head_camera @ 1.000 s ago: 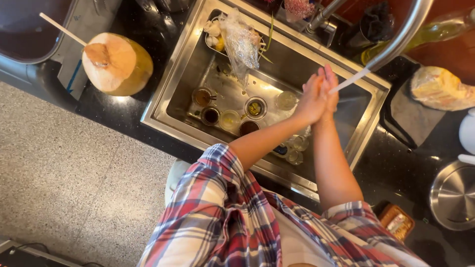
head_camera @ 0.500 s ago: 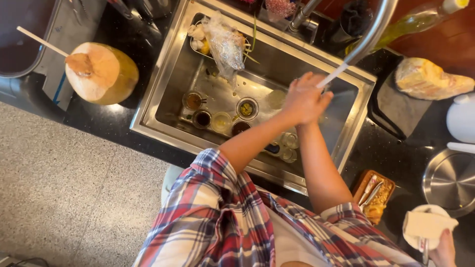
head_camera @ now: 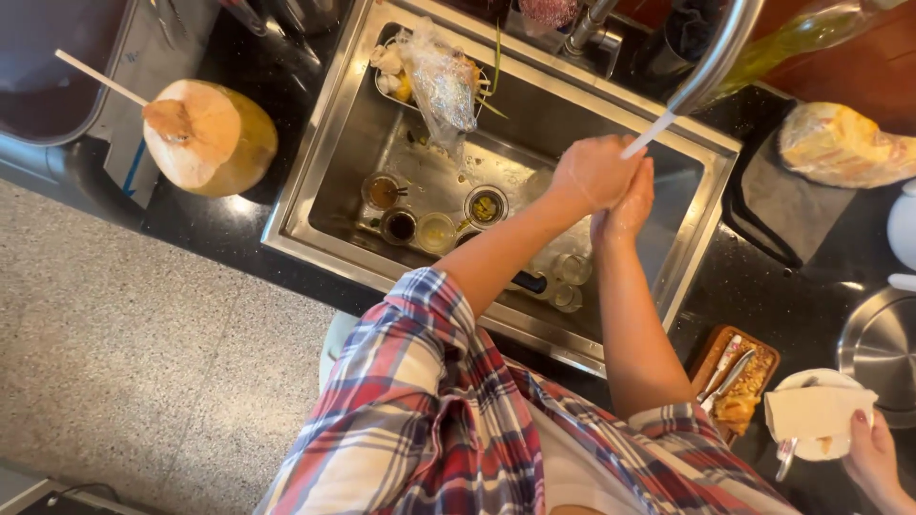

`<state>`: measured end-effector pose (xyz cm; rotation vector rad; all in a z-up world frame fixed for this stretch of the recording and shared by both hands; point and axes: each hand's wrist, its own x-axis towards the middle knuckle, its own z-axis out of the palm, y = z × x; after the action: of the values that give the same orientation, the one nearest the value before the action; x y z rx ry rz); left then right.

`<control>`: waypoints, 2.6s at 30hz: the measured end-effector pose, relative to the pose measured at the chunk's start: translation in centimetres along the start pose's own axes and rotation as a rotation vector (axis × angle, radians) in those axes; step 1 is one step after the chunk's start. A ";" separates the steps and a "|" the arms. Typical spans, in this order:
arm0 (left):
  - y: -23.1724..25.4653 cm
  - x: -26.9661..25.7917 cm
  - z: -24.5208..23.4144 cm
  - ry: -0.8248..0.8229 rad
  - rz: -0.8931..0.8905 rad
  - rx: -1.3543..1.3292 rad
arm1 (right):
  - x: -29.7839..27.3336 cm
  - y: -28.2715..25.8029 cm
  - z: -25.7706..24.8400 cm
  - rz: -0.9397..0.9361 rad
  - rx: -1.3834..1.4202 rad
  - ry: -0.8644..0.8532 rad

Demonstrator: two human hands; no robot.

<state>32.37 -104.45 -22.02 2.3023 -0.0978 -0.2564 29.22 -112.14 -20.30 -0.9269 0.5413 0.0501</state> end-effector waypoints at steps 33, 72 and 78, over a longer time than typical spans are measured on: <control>-6.1 11.0 -4.7 -0.099 -0.412 -1.693 | -4.4 -1.4 3.6 0.456 -0.842 -0.569; -31.2 -59.6 -41.3 0.774 -0.568 -1.544 | -45.1 30.4 41.9 -0.255 -1.180 -1.673; -40.6 -70.3 -48.2 1.209 -0.764 -1.273 | -51.3 39.5 50.2 -0.010 -1.018 -1.799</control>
<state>-26.35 -31.64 -9.30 0.8239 1.1893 0.5766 -4.69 -39.82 -2.02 -1.4184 -1.2942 1.1096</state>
